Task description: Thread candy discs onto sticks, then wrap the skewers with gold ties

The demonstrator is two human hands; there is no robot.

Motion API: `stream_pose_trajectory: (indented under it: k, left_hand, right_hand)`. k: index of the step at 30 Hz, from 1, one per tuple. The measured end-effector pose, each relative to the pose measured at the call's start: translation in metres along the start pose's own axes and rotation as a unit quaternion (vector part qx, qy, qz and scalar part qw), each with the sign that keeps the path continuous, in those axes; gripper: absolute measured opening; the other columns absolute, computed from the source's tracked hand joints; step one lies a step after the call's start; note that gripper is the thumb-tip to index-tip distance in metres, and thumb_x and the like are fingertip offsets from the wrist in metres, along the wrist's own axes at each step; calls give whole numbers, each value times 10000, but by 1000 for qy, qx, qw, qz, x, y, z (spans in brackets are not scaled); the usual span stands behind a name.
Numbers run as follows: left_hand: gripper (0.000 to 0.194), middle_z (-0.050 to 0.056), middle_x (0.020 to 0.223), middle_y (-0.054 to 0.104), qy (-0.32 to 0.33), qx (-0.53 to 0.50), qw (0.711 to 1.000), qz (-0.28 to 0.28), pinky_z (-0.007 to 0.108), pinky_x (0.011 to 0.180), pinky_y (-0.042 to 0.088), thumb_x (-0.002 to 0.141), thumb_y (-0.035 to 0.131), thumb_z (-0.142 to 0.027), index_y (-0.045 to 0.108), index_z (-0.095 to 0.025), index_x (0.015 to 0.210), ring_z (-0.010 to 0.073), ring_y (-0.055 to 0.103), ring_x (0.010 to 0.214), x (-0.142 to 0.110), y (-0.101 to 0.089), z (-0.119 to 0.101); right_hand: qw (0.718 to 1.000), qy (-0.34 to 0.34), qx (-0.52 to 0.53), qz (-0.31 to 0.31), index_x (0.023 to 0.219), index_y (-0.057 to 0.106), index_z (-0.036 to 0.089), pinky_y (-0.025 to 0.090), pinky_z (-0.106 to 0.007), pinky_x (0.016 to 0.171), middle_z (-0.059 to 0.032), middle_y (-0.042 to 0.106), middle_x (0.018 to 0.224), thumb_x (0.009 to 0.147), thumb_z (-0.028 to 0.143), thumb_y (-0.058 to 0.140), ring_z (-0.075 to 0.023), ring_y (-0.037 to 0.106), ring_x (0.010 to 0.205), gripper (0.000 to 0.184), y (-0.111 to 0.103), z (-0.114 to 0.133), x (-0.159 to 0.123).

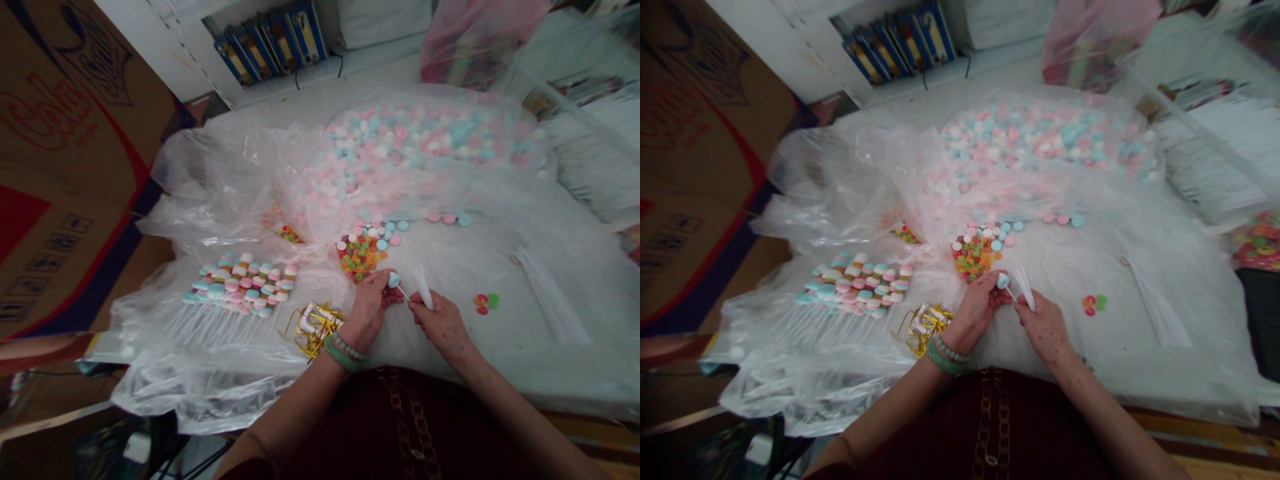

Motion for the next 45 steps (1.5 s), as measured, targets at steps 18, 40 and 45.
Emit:
stream_pose_trajectory:
  k: [18,40,45]
  left_hand:
    - [354,19,591,570,73,367,926,-49,270,531,411,839,458,-449,593,-175,659,145,536,533,-14,1,-1]
    - [182,59,927,631,291,656,690,-99,266,764,455,908,434,-254,594,-173,942,156,584,842,-19,-48,-25]
    - [230,103,978,605,275,766,581,-27,303,785,448,920,371,-213,578,-164,1009,194,572,892,-22,-46,-18]
  right_hand:
    - [991,57,122,-20,677,558,202,301,-234,398,49,484,476,693,377,556,-109,401,402,175,4,-4,10]
    - [989,84,125,7,746,551,196,270,-223,364,58,463,466,677,395,544,-94,381,363,211,4,-8,7]
    - [991,75,106,11,735,555,194,288,-221,372,50,473,473,687,389,540,-99,393,375,202,5,-8,9]
Point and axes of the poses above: each hand's wrist, its own x-axis towards the middle knuckle, its own y-axis out of the palm, z = x × y, the point moved 1 cm from there along x, towards the middle knuckle
